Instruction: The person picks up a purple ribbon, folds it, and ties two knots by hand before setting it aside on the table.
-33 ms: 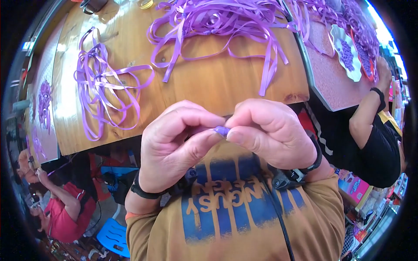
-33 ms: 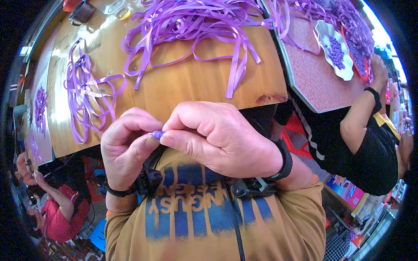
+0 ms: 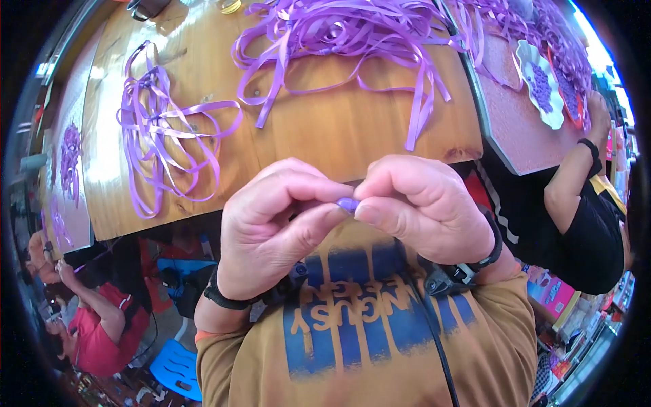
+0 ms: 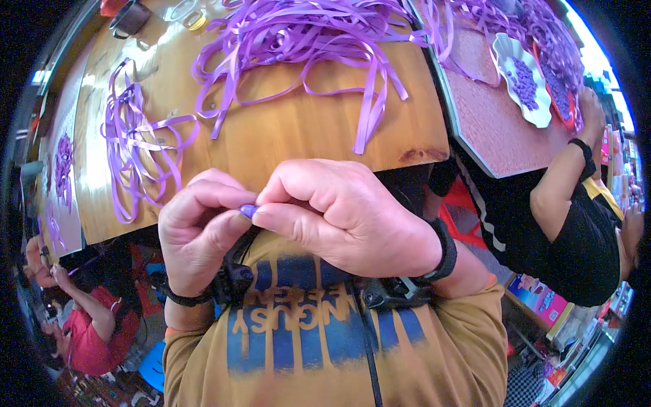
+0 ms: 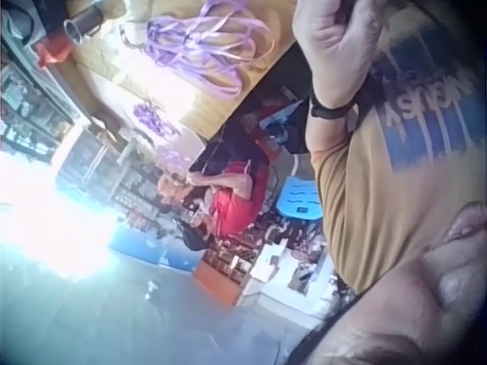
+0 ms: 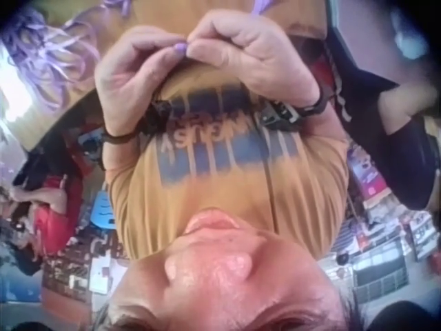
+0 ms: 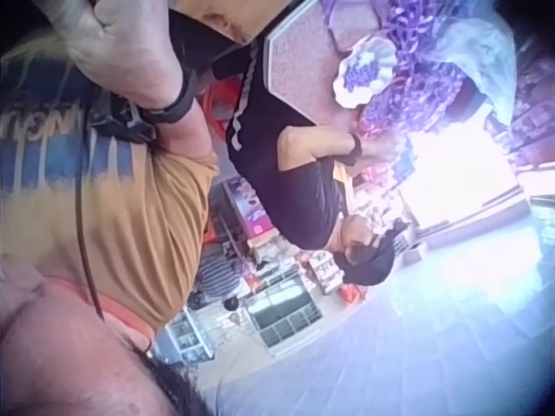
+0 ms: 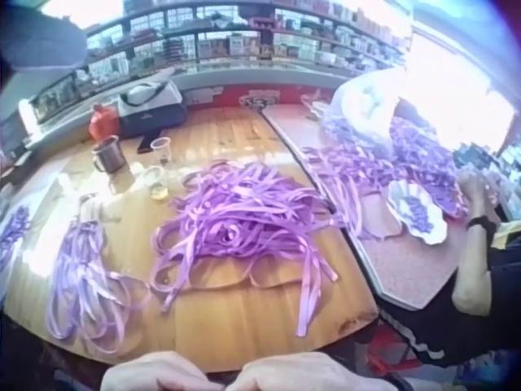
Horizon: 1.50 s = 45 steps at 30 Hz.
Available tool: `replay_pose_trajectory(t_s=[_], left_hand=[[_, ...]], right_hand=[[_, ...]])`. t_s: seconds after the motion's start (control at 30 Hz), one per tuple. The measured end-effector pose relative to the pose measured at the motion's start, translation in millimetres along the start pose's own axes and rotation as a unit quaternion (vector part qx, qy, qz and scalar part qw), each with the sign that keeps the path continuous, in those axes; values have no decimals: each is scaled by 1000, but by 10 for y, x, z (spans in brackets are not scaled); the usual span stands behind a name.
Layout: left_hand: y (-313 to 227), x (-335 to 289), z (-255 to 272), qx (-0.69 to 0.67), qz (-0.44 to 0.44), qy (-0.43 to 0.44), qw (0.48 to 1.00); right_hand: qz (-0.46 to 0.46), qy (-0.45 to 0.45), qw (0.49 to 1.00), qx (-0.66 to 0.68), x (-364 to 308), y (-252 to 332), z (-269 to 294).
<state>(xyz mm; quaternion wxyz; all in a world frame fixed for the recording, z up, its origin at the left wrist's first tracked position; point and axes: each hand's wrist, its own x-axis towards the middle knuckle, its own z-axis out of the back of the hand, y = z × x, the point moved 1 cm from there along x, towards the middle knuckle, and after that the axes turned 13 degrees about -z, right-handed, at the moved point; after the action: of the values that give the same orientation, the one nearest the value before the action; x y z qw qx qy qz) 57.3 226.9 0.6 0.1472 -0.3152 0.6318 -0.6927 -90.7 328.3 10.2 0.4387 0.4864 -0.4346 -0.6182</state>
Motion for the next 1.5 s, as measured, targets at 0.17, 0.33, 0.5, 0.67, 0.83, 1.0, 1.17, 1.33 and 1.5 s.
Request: replay_pose_trajectory(t_s=[0.17,0.33,0.5,0.67,0.83,1.0,1.17,1.33,1.5], left_hand=[[13,-103,89,150,-214,88,961],[95,-25,70,111,-350,106,924],[157,-131,9,78,-294,-12,953],[243,-98,-19,41,-283,-54,957],[276,-109,-21,49,-271,-81,958],[257,-111,-12,38,-265,-79,960],[248,-142,52,55,-297,-42,952],[74,-59,183,52,-332,120,934],[59,-24,144,45,-357,45,932]], right_hand=[[-68,24,997,-34,-40,60,-27],[-147,48,976,153,-151,-106,-62],[-132,60,962,233,-42,-108,-166],[-116,42,963,241,41,-113,-252],[-89,32,969,229,82,-145,-325],[-59,-23,981,185,84,-169,-333],[-48,-8,997,62,46,-144,-231],[-46,79,996,22,-4,-13,-149],[87,-66,993,-54,17,2,-201]])
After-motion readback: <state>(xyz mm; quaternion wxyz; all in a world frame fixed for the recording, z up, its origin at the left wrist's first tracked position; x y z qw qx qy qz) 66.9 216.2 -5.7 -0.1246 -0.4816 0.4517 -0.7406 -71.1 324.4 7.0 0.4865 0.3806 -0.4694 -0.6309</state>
